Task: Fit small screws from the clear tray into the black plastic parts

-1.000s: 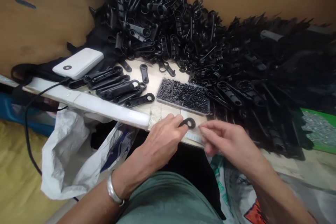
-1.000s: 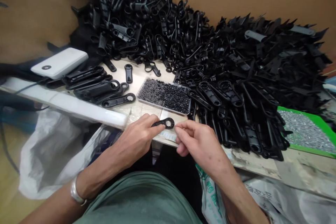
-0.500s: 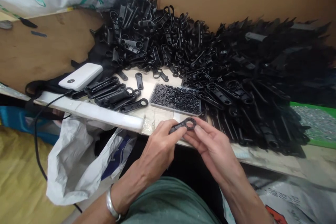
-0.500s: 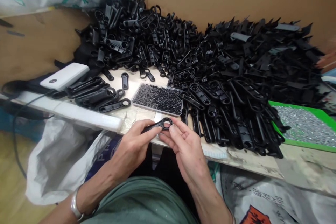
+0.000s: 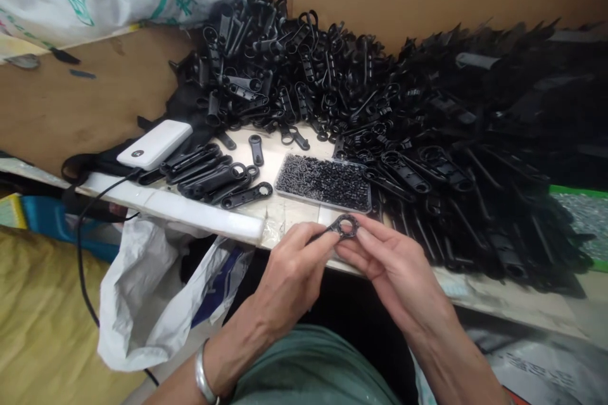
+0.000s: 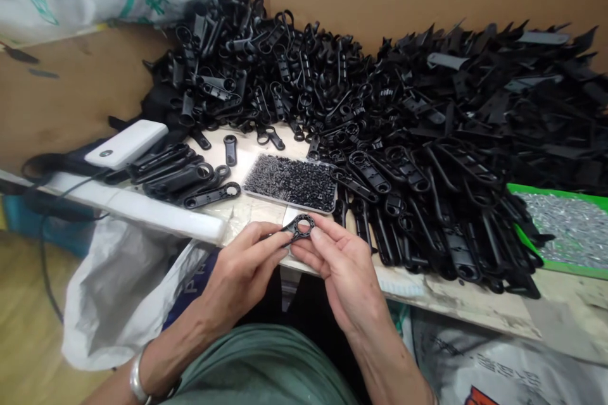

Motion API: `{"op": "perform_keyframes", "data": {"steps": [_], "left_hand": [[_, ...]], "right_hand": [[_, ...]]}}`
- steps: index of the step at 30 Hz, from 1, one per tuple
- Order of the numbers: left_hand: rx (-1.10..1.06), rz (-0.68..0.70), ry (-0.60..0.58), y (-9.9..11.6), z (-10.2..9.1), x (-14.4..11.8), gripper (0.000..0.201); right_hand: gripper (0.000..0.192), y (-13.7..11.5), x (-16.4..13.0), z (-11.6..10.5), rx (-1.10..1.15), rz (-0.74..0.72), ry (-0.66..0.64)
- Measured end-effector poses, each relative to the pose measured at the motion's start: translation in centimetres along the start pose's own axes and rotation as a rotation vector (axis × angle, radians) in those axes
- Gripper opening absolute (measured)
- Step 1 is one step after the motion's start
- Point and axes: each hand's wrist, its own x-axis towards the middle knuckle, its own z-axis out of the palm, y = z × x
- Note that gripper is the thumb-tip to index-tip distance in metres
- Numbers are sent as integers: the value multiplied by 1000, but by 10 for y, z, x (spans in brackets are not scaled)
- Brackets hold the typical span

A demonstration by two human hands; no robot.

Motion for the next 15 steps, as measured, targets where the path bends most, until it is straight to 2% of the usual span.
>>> {"op": "perform_keyframes", "data": {"steps": [3, 10, 12, 15], "left_hand": [[24, -16, -3, -1, 0, 0, 35], [277, -24, -271, 8, -16, 5, 38], [312, 5, -211, 4, -15, 3, 39], [303, 69, 25, -6, -6, 1, 38]], "right_hand": [[33, -1, 2, 2, 7, 16, 11], [51, 3, 5, 9, -47, 15, 110], [55, 3, 8, 15, -68, -7, 134], [54, -1, 16, 25, -152, -52, 96]]}}
